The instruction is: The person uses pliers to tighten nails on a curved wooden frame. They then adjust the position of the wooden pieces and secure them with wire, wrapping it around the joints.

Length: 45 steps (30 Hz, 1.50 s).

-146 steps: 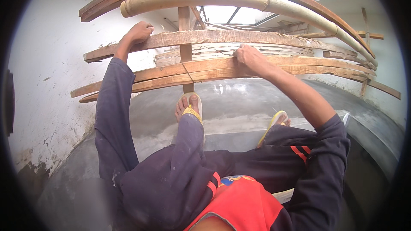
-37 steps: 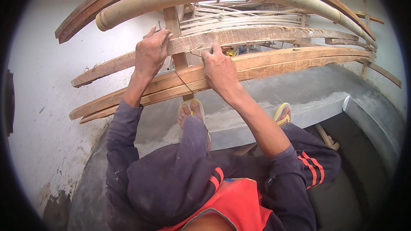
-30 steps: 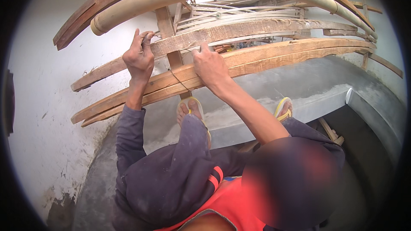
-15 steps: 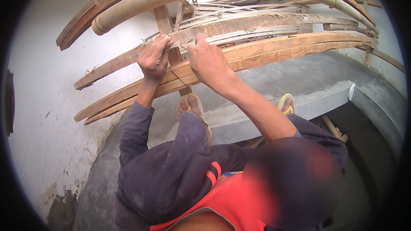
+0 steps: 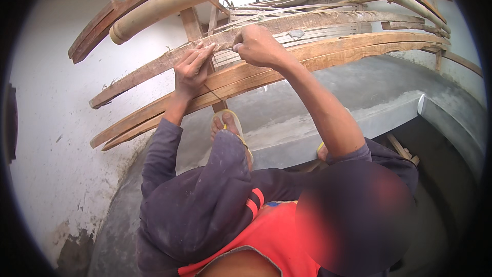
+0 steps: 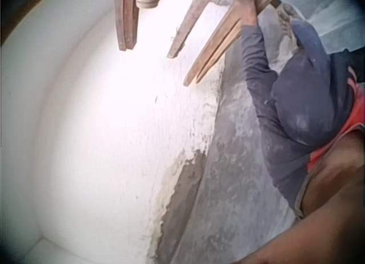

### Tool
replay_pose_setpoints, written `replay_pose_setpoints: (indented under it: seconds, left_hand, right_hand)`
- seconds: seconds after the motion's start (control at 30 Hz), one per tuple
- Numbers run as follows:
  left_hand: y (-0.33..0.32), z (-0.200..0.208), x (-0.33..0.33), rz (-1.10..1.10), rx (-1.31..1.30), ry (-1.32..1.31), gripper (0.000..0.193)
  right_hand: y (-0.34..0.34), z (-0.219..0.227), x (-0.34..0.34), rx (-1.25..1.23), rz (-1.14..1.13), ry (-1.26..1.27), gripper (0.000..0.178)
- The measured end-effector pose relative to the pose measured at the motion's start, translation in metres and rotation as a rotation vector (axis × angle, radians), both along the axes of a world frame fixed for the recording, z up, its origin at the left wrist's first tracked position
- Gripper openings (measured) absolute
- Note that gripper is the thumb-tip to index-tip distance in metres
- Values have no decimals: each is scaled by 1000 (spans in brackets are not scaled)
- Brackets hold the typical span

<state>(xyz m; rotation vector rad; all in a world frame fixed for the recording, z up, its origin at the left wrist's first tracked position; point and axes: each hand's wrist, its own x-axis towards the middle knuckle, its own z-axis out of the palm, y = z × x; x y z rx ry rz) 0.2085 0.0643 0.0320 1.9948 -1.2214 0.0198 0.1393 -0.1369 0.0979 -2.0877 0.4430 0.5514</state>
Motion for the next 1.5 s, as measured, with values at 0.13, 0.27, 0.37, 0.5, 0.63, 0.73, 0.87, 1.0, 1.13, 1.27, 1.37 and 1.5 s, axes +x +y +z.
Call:
replay_pose_setpoints:
  seconds: [0.13,0.27,0.37,0.5,0.63,0.73,0.87,1.0,1.13,1.27,1.37,1.5]
  left_hand:
    - [7,-3,9,-9,56,62,45]
    - [9,-5,16,-62,67,93,45]
    - [7,4,24,-130,151,85,42]
    - [4,7,31,-182,171,-22,36]
    - [7,6,33,-173,212,40,22]
    - [6,7,36,-190,188,132,15]
    - [1,7,40,-261,175,198,13]
    - [5,9,42,-253,199,200,15]
    - [4,9,44,-270,236,178,19]
    - [2,14,44,-292,217,170,17]
    - [4,12,44,-293,185,183,15]
    - [9,9,44,-297,158,172,16]
  right_hand:
    - [8,-2,15,-42,83,-46,25]
    - [15,4,30,18,110,33,23]
    - [15,11,40,180,30,142,22]
    - [17,3,55,520,-229,298,14]
    - [23,-2,49,650,-150,225,10]
    - [20,-3,23,735,-295,154,15]
    - [39,-60,-34,-71,-310,-342,23]
    - [74,-60,-33,-40,-399,-477,21]
    - [97,-61,-23,107,-656,-441,15]
    - [99,-61,-22,20,-614,-450,14]
    - [94,-68,-18,-109,-499,-559,11]
    - [90,-68,-15,-211,-393,-612,8]
